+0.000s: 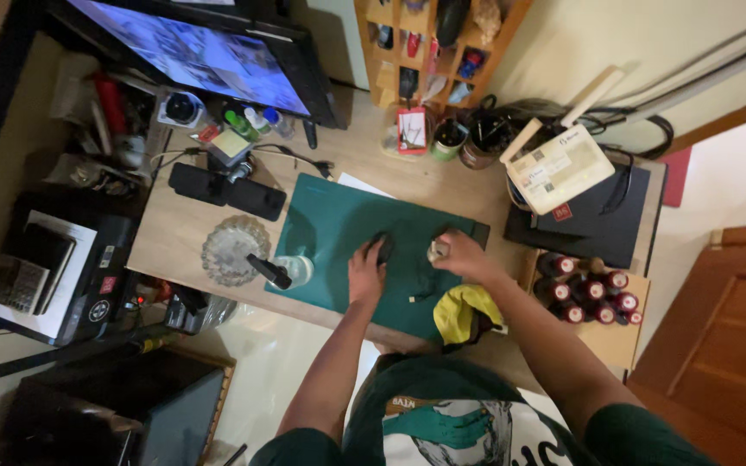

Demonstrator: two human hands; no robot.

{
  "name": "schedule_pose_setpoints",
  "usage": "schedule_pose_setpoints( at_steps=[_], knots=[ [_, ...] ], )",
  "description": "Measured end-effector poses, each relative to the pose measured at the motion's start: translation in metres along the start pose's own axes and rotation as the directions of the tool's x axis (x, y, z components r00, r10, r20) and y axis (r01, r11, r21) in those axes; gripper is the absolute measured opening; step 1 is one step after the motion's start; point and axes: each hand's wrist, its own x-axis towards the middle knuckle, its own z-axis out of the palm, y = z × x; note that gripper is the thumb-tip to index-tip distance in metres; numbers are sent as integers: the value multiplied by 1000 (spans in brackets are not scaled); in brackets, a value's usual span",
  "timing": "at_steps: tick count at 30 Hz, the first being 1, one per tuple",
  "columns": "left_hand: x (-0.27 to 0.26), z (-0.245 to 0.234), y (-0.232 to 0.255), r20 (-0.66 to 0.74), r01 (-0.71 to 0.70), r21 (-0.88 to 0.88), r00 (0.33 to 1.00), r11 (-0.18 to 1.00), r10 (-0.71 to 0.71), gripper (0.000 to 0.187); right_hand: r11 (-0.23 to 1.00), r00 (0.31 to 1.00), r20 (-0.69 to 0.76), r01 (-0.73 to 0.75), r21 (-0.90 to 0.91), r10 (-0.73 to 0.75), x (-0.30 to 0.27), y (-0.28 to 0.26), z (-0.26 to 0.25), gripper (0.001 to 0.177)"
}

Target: The person organizes a cluttered desk by moving items, wiping surfaces with a cloth, and placing objects into containers. They handle a computer mouse, a small box, and a plastic container, then wipe the desk and a chair.

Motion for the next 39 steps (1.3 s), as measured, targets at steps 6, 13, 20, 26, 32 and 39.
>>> schedule_pose_setpoints(
  at_steps=[6, 13, 20, 26, 32, 39],
  knots=[
    [-9, -25, -3, -78, 86, -27, 993, 996, -88, 71, 985, 904, -427, 102, 138, -34, 32, -59, -70, 64],
    [-5, -29, -1, -43, 159, -2, 986, 987, -159, 69, 787, 826, -355, 162, -595, -438, 113, -122, -128, 43],
    [-2, -34, -7, -51, 197, -95, 978, 976, -202, 79, 635, 741, -413, 23, -772, -529, 187, -104, -119, 22],
    [1, -33, -13, -1, 241, -145, 970, 960, -244, 84, 631, 735, -413, 26, -775, -538, 201, -102, -118, 23],
    [1, -30, -21, -73, 53, -347, 994, 936, -84, 81, 845, 848, -309, 259, -467, -431, 152, -97, -90, 15],
    [-13, -50, -9, -61, 160, -456, 976, 876, -210, 83, 921, 981, 116, 184, -343, -153, 11, -52, 0, 19]
  ],
)
